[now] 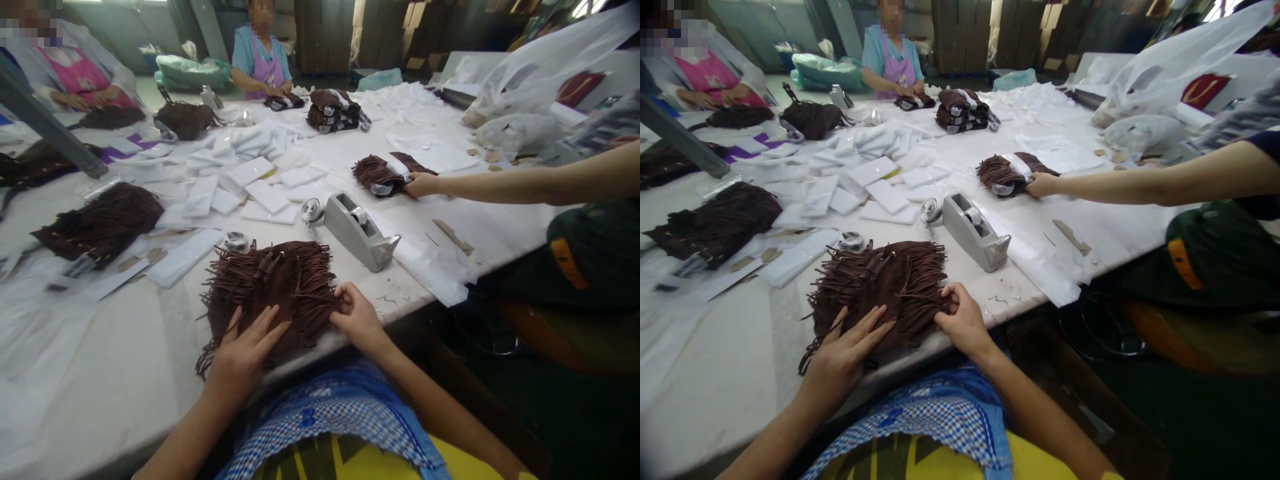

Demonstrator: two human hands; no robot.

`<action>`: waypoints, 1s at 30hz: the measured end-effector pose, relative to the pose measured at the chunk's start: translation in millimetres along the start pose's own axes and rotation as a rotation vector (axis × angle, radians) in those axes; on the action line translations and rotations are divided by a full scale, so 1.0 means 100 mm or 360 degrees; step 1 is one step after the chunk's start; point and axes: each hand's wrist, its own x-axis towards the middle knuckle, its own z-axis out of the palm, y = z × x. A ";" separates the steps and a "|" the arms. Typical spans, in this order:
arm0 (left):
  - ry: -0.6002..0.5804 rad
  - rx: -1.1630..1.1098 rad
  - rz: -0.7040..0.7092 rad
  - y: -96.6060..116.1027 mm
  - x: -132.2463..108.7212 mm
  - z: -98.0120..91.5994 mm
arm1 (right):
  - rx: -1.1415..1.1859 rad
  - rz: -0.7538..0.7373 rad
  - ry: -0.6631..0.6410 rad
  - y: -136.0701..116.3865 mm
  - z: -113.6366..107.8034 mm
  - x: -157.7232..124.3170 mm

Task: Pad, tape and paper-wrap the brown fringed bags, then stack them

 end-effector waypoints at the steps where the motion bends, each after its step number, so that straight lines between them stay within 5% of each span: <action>1: -0.0019 0.0010 -0.0031 0.02 0.00 -0.01 | 0.0092 0.0085 -0.0023 -0.02 -0.02 0.00; 7: -0.0037 -0.0072 -0.0202 0.19 0.03 -0.01 | 0.0426 0.0442 -0.0348 -0.27 -0.14 -0.09; 15: 0.0121 -0.0184 -0.0345 0.43 -0.05 -0.02 | -0.0374 0.0187 -0.0310 -0.26 -0.34 0.00; 17: 0.0095 -0.0167 -0.0408 0.48 -0.06 -0.02 | -0.0859 -0.0064 -0.0141 -0.32 -0.44 0.01; 21: 0.0068 -0.0179 -0.0489 0.56 0.02 0.02 | -0.1645 -0.1098 0.0284 -0.54 -0.27 0.03; 23: 0.0118 -0.0252 -0.0483 0.59 0.02 -0.01 | -0.1810 -0.1494 -0.0041 -0.55 -0.01 0.08; 26: 0.0309 -0.0515 -0.0462 0.58 -0.11 -0.13 | -0.1970 -0.1565 -0.0733 -0.39 0.32 0.22; 28: 0.0538 -0.0682 -0.0779 0.54 -0.28 -0.23 | -0.2006 -0.1423 -0.0873 -0.25 0.40 0.33; 30: 0.0698 -0.0788 -0.1324 0.47 -0.43 -0.27 | -0.1954 -0.1293 -0.0928 -0.16 0.38 0.45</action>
